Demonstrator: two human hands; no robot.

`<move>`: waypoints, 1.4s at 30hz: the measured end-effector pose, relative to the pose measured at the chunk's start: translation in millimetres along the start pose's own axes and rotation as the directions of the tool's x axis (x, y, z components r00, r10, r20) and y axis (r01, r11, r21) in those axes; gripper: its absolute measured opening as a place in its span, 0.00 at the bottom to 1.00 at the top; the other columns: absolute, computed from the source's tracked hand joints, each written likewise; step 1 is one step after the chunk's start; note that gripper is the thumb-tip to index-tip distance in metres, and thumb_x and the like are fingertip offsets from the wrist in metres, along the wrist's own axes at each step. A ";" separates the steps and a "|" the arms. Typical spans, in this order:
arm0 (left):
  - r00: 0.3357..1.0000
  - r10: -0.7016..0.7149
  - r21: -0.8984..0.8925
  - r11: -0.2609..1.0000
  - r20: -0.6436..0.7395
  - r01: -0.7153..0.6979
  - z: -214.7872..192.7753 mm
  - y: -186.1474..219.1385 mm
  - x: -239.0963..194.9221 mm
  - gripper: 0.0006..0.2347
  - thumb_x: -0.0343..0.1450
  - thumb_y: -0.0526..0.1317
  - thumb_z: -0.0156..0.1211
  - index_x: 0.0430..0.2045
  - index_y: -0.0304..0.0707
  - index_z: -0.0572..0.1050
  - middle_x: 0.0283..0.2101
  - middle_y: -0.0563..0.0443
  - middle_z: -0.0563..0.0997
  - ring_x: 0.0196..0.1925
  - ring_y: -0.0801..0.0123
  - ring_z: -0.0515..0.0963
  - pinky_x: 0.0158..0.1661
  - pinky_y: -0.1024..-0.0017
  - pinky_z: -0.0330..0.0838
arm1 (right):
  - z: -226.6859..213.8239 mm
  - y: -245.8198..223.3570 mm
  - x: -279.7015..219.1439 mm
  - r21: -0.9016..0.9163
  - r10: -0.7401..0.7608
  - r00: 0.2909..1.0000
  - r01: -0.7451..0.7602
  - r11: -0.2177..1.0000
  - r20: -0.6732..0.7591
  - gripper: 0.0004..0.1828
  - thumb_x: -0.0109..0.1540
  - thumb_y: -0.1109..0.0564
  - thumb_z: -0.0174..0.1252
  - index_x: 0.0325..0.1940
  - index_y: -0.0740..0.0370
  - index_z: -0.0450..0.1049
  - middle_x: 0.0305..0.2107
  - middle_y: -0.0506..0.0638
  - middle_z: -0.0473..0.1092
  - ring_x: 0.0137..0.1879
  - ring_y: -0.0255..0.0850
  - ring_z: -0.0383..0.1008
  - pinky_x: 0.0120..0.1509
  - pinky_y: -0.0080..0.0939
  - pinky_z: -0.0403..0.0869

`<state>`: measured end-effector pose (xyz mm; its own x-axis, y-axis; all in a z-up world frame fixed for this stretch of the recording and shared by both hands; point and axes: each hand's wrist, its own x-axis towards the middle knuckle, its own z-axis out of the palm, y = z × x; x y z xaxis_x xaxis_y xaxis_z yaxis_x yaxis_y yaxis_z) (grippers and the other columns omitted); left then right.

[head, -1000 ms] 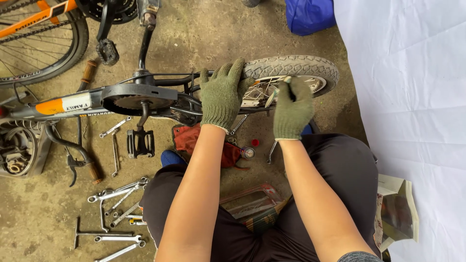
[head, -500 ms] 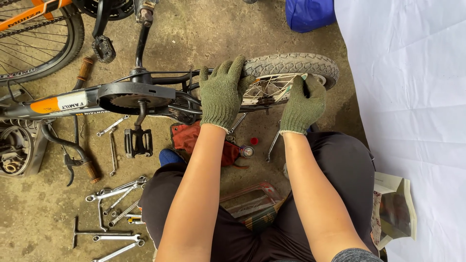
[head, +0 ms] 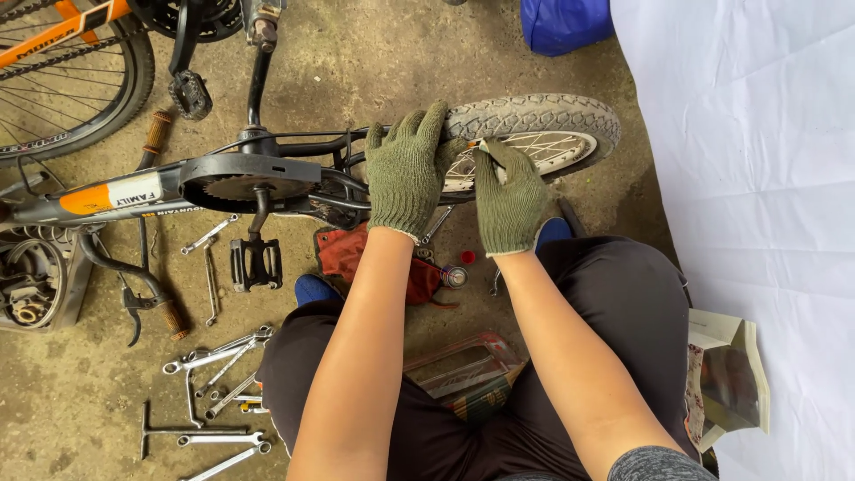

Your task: The person scrubs the bicycle wheel spokes and rim with a brush, then sprays a cleaning agent onto the wheel. Finally, the person wipes the wheel and tire with a red cloth.

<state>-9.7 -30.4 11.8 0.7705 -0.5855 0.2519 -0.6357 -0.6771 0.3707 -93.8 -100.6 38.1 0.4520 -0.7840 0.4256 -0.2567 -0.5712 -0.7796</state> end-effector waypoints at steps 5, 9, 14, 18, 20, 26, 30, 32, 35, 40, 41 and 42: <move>1.000 -0.009 -0.058 0.998 -0.012 0.009 -5.4 4.0 -0.7 0.22 0.75 0.53 0.60 0.64 0.52 0.68 0.54 0.45 0.80 0.59 0.46 0.80 0.63 0.36 0.61 | -7.7 76.6 20.7 0.018 -0.042 0.989 0.045 0.999 -0.140 0.09 0.55 0.60 0.75 0.38 0.53 0.83 0.30 0.49 0.79 0.39 0.41 0.81 0.42 0.36 0.78; 0.997 -0.033 -0.222 0.975 -0.071 0.017 7.7 -3.5 -2.2 0.24 0.73 0.54 0.65 0.63 0.51 0.70 0.54 0.43 0.80 0.58 0.41 0.79 0.60 0.35 0.66 | -25.3 50.5 33.4 -0.154 -0.075 0.977 0.044 0.987 -0.199 0.16 0.60 0.60 0.71 0.46 0.74 0.76 0.35 0.72 0.75 0.46 0.69 0.77 0.45 0.57 0.80; 0.989 -0.108 -0.377 0.924 -0.099 0.064 -14.0 -16.7 -10.3 0.18 0.78 0.54 0.56 0.60 0.51 0.74 0.55 0.40 0.79 0.56 0.38 0.80 0.55 0.40 0.73 | -52.6 29.3 4.2 0.252 -0.142 0.969 0.089 0.964 0.202 0.14 0.65 0.64 0.64 0.55 0.65 0.77 0.42 0.63 0.76 0.51 0.57 0.79 0.54 0.53 0.80; 0.976 -0.049 -0.450 0.892 -0.212 -0.053 -71.5 -3.3 -20.9 0.17 0.76 0.46 0.58 0.53 0.31 0.76 0.54 0.38 0.82 0.51 0.52 0.84 0.48 0.64 0.79 | -74.6 21.0 -33.2 0.100 -0.310 0.702 0.324 0.941 0.642 0.15 0.60 0.52 0.66 0.49 0.59 0.79 0.32 0.49 0.75 0.32 0.36 0.70 0.35 0.35 0.71; 0.976 -0.045 -0.470 0.880 -0.212 -0.062 -88.7 -1.8 -29.7 0.17 0.76 0.44 0.58 0.53 0.30 0.75 0.54 0.37 0.82 0.50 0.52 0.85 0.48 0.65 0.81 | -67.8 31.1 -61.4 0.149 -0.272 0.648 0.239 0.960 0.712 0.13 0.58 0.58 0.63 0.47 0.61 0.78 0.34 0.50 0.77 0.32 0.39 0.73 0.36 0.36 0.73; 0.973 0.014 -0.383 0.918 -0.232 -0.105 -104.8 -10.9 -52.3 0.14 0.73 0.38 0.64 0.51 0.31 0.77 0.52 0.40 0.83 0.47 0.54 0.85 0.46 0.65 0.79 | -38.2 75.4 -118.2 -0.073 0.037 0.401 0.075 0.995 0.916 0.17 0.58 0.53 0.60 0.49 0.58 0.79 0.36 0.51 0.81 0.35 0.45 0.78 0.40 0.43 0.75; 0.969 0.017 -0.371 0.922 -0.247 -0.111 -102.0 -19.2 -60.9 0.12 0.71 0.36 0.65 0.49 0.35 0.79 0.50 0.45 0.84 0.44 0.57 0.85 0.45 0.67 0.78 | -13.4 118.1 -146.1 -0.160 0.073 0.269 0.317 0.935 0.960 0.13 0.59 0.51 0.52 0.42 0.51 0.80 0.32 0.48 0.80 0.33 0.51 0.78 0.48 0.47 0.72; 0.968 0.018 -0.369 0.923 -0.251 -0.113 -101.2 -20.9 -63.8 0.12 0.71 0.36 0.64 0.49 0.35 0.78 0.50 0.45 0.83 0.43 0.55 0.85 0.44 0.66 0.79 | 2.3 144.8 -167.8 -0.141 0.067 0.236 0.314 0.939 0.969 0.13 0.59 0.53 0.53 0.43 0.53 0.80 0.36 0.51 0.80 0.37 0.53 0.78 0.47 0.50 0.73; 0.962 0.026 -0.368 0.921 -0.273 -0.129 -98.2 -21.6 -62.3 0.12 0.71 0.36 0.65 0.48 0.36 0.78 0.49 0.46 0.83 0.43 0.55 0.85 0.43 0.65 0.78 | 17.7 166.3 -188.2 -0.133 0.070 0.191 0.341 0.931 0.979 0.13 0.59 0.55 0.52 0.43 0.54 0.79 0.37 0.52 0.79 0.38 0.54 0.78 0.44 0.51 0.74; 0.962 0.023 -0.399 0.907 -0.273 -0.134 -100.0 -22.9 -59.6 0.11 0.71 0.36 0.66 0.47 0.36 0.79 0.47 0.45 0.84 0.41 0.57 0.85 0.42 0.66 0.79 | 39.1 184.8 -209.2 -0.171 0.153 0.077 0.375 0.911 0.985 0.16 0.60 0.49 0.51 0.47 0.52 0.78 0.44 0.51 0.79 0.48 0.56 0.78 0.51 0.53 0.74; 0.965 0.031 -0.390 0.911 -0.260 -0.135 -101.5 -22.5 -59.8 0.11 0.71 0.35 0.66 0.47 0.36 0.79 0.46 0.46 0.84 0.39 0.58 0.85 0.41 0.66 0.79 | 43.1 186.4 -212.5 -0.164 0.156 0.051 0.342 0.925 0.986 0.18 0.61 0.48 0.52 0.51 0.53 0.77 0.46 0.53 0.78 0.49 0.56 0.78 0.51 0.54 0.74; 0.968 0.040 -0.381 0.915 -0.246 -0.135 -103.0 -22.0 -60.0 0.11 0.71 0.34 0.65 0.47 0.37 0.78 0.46 0.46 0.84 0.38 0.59 0.85 0.40 0.66 0.79 | 47.1 188.1 -215.9 -0.158 0.158 0.024 0.308 0.938 0.987 0.21 0.61 0.48 0.53 0.55 0.55 0.76 0.48 0.54 0.78 0.50 0.57 0.78 0.52 0.54 0.74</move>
<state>-37.2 65.6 80.7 0.7321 -0.4843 0.4791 -0.6676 -0.3702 0.6460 -199.4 -27.3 -222.1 0.8137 0.1306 -0.5664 -0.2366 -0.8157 -0.5279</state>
